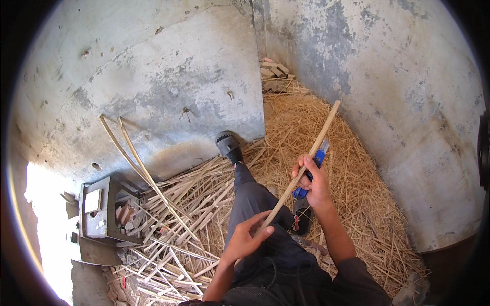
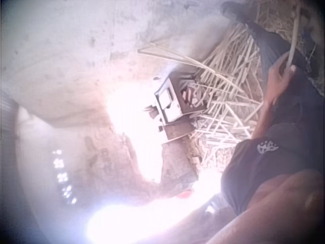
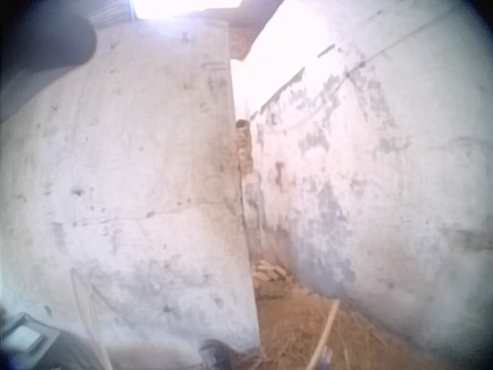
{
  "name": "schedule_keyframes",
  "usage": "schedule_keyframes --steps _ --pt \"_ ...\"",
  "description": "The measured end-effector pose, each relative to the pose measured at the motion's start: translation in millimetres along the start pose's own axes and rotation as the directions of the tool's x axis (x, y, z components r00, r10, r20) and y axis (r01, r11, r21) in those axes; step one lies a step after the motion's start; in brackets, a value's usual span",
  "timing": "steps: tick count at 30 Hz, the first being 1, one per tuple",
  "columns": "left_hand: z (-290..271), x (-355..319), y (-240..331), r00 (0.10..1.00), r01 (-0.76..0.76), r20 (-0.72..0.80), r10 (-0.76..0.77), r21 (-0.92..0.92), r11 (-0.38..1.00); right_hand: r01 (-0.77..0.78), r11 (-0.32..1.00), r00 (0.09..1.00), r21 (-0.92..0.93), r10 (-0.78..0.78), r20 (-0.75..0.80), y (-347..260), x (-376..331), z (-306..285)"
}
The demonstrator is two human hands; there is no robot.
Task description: The person sits on a straw-covered floor and uses a utility knife to shave thin strips from a long wooden stick. They hold the stick with their left hand and repeatedly scrape the blade along its length, creating wood shavings that fall to the ground.
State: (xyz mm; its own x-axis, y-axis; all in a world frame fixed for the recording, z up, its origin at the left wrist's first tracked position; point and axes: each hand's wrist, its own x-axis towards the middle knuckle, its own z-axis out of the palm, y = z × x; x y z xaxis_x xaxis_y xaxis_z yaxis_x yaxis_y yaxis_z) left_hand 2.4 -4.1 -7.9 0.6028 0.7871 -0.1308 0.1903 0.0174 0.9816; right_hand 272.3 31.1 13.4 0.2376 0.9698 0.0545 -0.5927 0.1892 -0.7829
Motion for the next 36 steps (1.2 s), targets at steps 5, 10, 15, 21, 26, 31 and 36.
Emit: schedule_keyframes --steps 5,10,15,21,26,31,36 --pt "-21 -12 -15 0.989 -0.025 0.147 0.025 -0.002 1.0 0.14 0.99 0.99 -0.028 -0.141 -0.032 -20 3 2" --pt "-34 -18 -41 0.976 -0.018 0.216 -0.024 0.193 0.981 0.223 0.974 0.975 0.045 -0.222 -0.031 -37 14 -10" --pt "-35 -20 -41 0.929 0.235 0.333 -0.159 -0.201 0.951 0.123 0.992 0.986 -0.005 -0.122 0.109 -53 25 -26" --pt "-43 -17 -42 0.875 0.357 0.482 -0.051 -0.571 0.739 -0.134 0.852 0.97 -0.507 0.217 0.108 -82 60 -97" --pt "-46 -13 -34 0.835 0.456 0.549 0.016 -0.709 0.539 -0.391 -0.53 0.823 -0.753 0.163 -0.543 -62 79 -209" --pt "-48 -9 -45 0.781 0.553 0.621 0.068 -0.737 0.389 -0.396 -0.101 0.915 -0.913 0.04 -0.401 -30 32 -209" --pt "-45 -1 -40 0.749 0.574 0.654 0.111 -0.722 0.387 -0.175 0.253 0.981 -0.952 -0.041 -0.191 3 7 -163"
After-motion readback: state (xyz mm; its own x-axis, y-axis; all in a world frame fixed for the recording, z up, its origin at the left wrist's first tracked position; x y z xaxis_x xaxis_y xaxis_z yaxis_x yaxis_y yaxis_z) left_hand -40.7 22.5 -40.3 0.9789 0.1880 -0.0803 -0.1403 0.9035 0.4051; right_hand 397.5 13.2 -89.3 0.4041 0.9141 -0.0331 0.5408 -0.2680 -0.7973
